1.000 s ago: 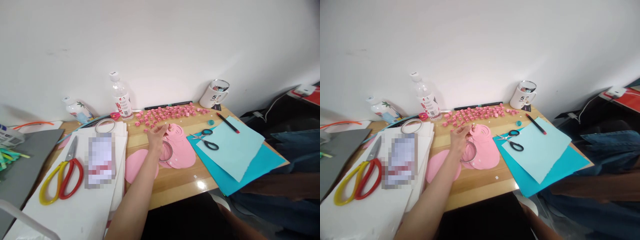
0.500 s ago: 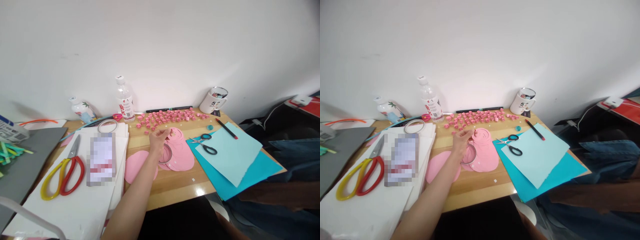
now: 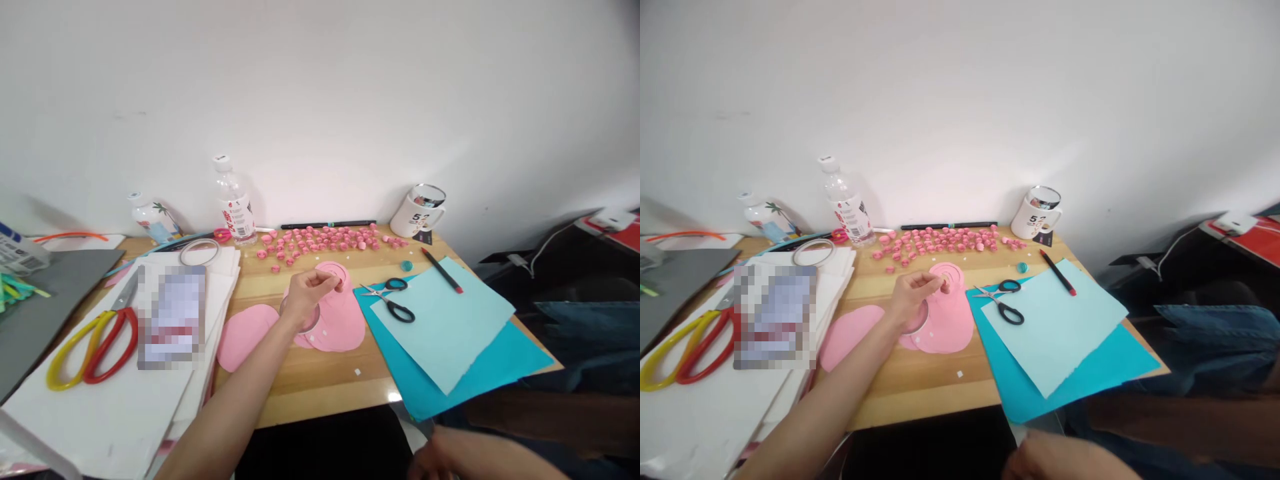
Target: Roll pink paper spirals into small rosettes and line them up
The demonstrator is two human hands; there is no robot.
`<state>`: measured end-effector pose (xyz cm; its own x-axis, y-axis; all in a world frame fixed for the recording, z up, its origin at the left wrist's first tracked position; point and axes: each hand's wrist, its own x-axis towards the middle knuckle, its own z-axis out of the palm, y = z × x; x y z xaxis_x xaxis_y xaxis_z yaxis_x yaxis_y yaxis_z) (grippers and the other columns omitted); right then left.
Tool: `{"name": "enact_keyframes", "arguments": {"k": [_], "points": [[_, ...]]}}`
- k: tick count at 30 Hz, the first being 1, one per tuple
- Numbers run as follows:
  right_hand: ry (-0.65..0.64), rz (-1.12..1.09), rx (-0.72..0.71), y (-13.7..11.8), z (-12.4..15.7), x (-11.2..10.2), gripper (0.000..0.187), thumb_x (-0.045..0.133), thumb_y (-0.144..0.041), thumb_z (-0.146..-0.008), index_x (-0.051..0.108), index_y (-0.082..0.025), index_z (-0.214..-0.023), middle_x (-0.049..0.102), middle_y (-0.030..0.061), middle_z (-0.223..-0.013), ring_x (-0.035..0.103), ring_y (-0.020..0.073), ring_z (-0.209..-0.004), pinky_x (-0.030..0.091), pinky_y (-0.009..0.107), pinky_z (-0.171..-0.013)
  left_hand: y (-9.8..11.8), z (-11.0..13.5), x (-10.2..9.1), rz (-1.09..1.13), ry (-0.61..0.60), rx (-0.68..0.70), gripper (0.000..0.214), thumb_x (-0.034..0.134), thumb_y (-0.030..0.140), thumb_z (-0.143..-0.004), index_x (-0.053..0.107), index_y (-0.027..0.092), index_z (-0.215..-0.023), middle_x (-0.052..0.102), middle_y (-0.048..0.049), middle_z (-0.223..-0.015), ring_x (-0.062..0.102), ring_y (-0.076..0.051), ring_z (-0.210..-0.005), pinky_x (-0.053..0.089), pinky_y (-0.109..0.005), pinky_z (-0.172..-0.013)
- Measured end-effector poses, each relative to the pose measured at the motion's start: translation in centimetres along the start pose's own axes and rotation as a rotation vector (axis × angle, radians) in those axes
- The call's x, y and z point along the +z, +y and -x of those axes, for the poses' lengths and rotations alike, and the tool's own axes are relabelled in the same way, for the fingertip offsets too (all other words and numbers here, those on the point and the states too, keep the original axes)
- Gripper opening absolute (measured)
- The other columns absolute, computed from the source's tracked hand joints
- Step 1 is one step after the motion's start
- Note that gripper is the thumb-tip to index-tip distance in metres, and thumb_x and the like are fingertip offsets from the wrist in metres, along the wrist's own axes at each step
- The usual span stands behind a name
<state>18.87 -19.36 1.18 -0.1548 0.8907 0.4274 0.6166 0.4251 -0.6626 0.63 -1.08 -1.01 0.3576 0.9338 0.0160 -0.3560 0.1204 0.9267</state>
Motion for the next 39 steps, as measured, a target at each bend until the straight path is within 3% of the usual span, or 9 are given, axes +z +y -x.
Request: {"name": "enact_keyframes", "arguments": {"k": [4, 7, 10, 14, 22, 27, 32, 39], "points": [[0.026, 0.009, -0.062, 0.7, -7.2, -1.5, 0.023, 0.057, -0.038, -0.081, 0.064, -0.024, -0.098, 0.067, 0.0059, -0.084, 0.064, 0.0183, -0.072, 0.053, 0.030, -0.063, 0.6, 0.3, 0.4, -0.097, -0.019, -0.022, 0.015, 0.071, 0.027, -0.065, 0.067, 0.012, -0.065, 0.067, -0.0049, -0.065, 0.062, -0.015, -0.065, 0.047, -0.029, -0.070], [0.033, 0.006, -0.106, 2.2, -11.9, 0.0, 0.018, 0.057, -0.027, -0.082, 0.063, -0.022, -0.098, 0.067, 0.0060, -0.087, 0.063, 0.0161, -0.072, 0.053, 0.029, -0.066, 0.8, 0.2, 0.3, -0.190, -0.008, -0.039, 0.015, 0.071, 0.028, -0.066, 0.068, 0.013, -0.066, 0.069, -0.0048, -0.068, 0.062, -0.015, -0.068, 0.046, -0.026, -0.069], [0.004, -0.010, -0.156, 3.7, -14.2, 2.3, 0.020, 0.061, -0.021, -0.079, 0.062, -0.020, -0.099, 0.067, 0.0065, -0.089, 0.063, 0.0158, -0.072, 0.052, 0.028, -0.065, 0.9, 0.0, 0.1, -0.223, 0.044, -0.035, 0.016, 0.071, 0.030, -0.065, 0.069, 0.014, -0.066, 0.069, -0.0041, -0.068, 0.062, -0.014, -0.067, 0.046, -0.026, -0.068], [0.004, -0.042, -0.181, 4.8, -14.7, 4.6, 0.019, 0.056, -0.017, -0.082, 0.063, -0.021, -0.098, 0.068, 0.0043, -0.082, 0.063, 0.0160, -0.074, 0.051, 0.028, -0.067, 0.9, -0.3, -0.1, -0.236, 0.118, -0.046, 0.021, 0.071, 0.034, -0.064, 0.067, 0.013, -0.065, 0.069, -0.0043, -0.066, 0.062, -0.015, -0.066, 0.046, -0.026, -0.067], [0.213, -0.189, -0.120, 6.1, -14.3, 7.1, 0.017, 0.057, -0.018, -0.080, 0.066, -0.021, -0.094, 0.070, 0.0044, -0.083, 0.064, 0.0149, -0.069, 0.054, 0.027, -0.065, 0.8, -0.3, 0.0, -0.232, 0.244, -0.083, 0.019, 0.073, 0.030, -0.062, 0.065, 0.013, -0.064, 0.068, -0.0037, -0.064, 0.061, -0.013, -0.061, 0.047, -0.023, -0.062], [0.246, -0.221, -0.039, 6.9, -13.8, 7.5, 0.013, 0.055, -0.020, -0.080, 0.065, -0.022, -0.088, 0.067, 0.0051, -0.083, 0.063, 0.0151, -0.071, 0.055, 0.028, -0.063, 0.3, -0.3, -0.2, -0.201, 0.164, -0.098, 0.021, 0.075, 0.027, -0.060, 0.069, 0.013, -0.075, 0.071, -0.0058, -0.074, 0.064, -0.015, -0.067, 0.049, -0.026, -0.067], [0.276, -0.228, -0.043, 7.2, -13.7, 7.4, 0.011, 0.059, -0.020, -0.079, 0.069, -0.022, -0.083, 0.065, 0.0057, -0.080, 0.063, 0.0168, -0.074, 0.053, 0.029, -0.065, 0.4, -0.2, 0.0, -0.224, 0.147, -0.087, 0.015, 0.072, 0.025, -0.063, 0.070, 0.014, -0.072, 0.071, -0.0062, -0.073, 0.064, -0.015, -0.068, 0.049, -0.026, -0.070], [0.217, -0.406, 0.079, 7.2, -13.6, 7.7, 0.020, 0.057, -0.020, -0.081, 0.069, -0.024, -0.096, 0.071, 0.0052, -0.096, 0.065, 0.0204, -0.092, 0.051, 0.036, -0.084, 0.6, -0.1, 0.2, -0.217, 0.207, -0.098, 0.017, 0.072, 0.028, -0.065, 0.069, 0.014, -0.073, 0.070, -0.0050, -0.069, 0.060, -0.012, -0.057, 0.045, -0.022, -0.052]]}}
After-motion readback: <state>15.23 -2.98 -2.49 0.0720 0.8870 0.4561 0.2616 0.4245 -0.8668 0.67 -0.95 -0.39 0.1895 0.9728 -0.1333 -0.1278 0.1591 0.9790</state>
